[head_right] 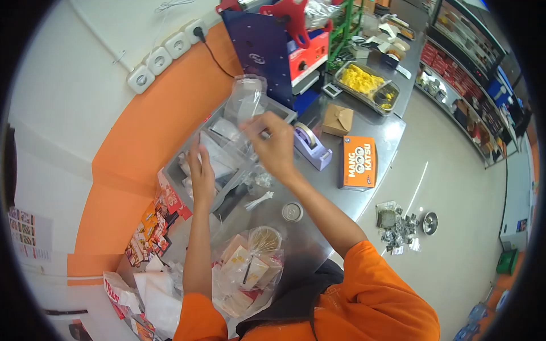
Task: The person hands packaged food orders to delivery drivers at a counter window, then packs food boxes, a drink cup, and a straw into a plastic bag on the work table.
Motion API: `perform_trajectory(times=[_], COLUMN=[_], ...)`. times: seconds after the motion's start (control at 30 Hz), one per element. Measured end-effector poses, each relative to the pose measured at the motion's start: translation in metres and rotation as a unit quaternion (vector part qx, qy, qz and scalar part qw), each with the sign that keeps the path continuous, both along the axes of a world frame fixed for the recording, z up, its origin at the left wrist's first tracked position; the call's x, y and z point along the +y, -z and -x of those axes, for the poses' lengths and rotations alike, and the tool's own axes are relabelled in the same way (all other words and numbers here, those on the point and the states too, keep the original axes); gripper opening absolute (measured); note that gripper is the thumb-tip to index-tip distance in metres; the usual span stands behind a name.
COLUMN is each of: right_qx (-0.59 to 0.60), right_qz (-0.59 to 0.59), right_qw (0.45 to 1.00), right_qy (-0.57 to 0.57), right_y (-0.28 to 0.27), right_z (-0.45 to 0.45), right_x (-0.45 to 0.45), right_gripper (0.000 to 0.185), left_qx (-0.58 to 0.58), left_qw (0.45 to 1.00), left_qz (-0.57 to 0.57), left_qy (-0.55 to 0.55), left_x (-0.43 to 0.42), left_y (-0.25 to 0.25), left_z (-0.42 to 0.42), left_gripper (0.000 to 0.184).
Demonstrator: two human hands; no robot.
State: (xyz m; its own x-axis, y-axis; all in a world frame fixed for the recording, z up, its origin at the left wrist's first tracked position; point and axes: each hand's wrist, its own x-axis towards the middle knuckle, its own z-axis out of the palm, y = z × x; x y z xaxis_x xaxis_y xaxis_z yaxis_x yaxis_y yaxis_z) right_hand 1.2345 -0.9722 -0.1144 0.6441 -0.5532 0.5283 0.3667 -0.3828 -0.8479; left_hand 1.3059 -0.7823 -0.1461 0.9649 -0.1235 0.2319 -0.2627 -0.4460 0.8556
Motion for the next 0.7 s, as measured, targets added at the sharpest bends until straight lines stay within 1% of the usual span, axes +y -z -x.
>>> perform_trajectory(times=[0.03, 0.07, 0.1, 0.17, 0.23, 0.3, 0.33, 0.4, 0.47, 0.57, 0.6, 0.7], right_qx=[-0.002, -0.035, -0.066, -0.083, -0.016, -0.005, 0.000, -0.039, -0.074, -0.089, -0.081, -0.059], right_qz=[0.004, 0.060, 0.121, 0.103, -0.021, -0.111, -0.157, -0.148, -0.129, -0.031, -0.055, -0.114], right_qw=[1.000, 0.997, 0.990, 0.990, 0.996, 0.988, 0.981, 0.985, 0.988, 0.995, 0.995, 0.990], right_qy=[-0.013, -0.024, -0.027, -0.048, -0.089, -0.105, -0.115, -0.083, -0.041, 0.013, 0.018, 0.050], right_y=[0.001, 0.002, 0.002, -0.001, -0.013, -0.033, -0.038, -0.037, -0.034, -0.034, -0.036, -0.044], right_z=[0.008, 0.016, 0.025, 0.041, 0.066, 0.095, 0.107, 0.124, 0.140, 0.171, 0.185, 0.225], right_x=[0.006, 0.012, 0.017, 0.030, 0.041, 0.042, 0.041, 0.046, 0.052, 0.052, 0.052, 0.048], right_gripper=[0.011, 0.012, 0.012, 0.013, 0.017, 0.018, 0.018, 0.018, 0.018, 0.017, 0.016, 0.016], left_qx=[0.107, 0.212, 0.317, 0.282, 0.266, 0.176, 0.178, 0.184, 0.197, 0.205, 0.208, 0.295], left_qw=[0.988, 0.951, 0.888, 0.878, 0.863, 0.918, 0.902, 0.866, 0.856, 0.840, 0.835, 0.842], left_qz=[0.106, 0.211, 0.304, 0.349, 0.404, 0.337, 0.368, 0.428, 0.433, 0.453, 0.462, 0.420], left_qy=[0.035, 0.082, 0.136, 0.169, 0.143, 0.113, 0.139, 0.181, 0.204, 0.215, 0.217, 0.168], left_x=[-0.002, -0.007, -0.014, -0.002, 0.010, 0.019, 0.017, 0.012, -0.003, -0.017, -0.018, 0.004], left_y=[-0.014, -0.023, -0.024, -0.006, -0.019, -0.032, -0.030, -0.024, -0.014, -0.008, -0.008, -0.009], left_z=[0.030, 0.056, 0.078, 0.099, 0.123, 0.152, 0.164, 0.194, 0.225, 0.252, 0.259, 0.273], left_gripper=[0.064, 0.056, 0.049, 0.052, 0.057, 0.054, 0.054, 0.054, 0.051, 0.047, 0.046, 0.043])
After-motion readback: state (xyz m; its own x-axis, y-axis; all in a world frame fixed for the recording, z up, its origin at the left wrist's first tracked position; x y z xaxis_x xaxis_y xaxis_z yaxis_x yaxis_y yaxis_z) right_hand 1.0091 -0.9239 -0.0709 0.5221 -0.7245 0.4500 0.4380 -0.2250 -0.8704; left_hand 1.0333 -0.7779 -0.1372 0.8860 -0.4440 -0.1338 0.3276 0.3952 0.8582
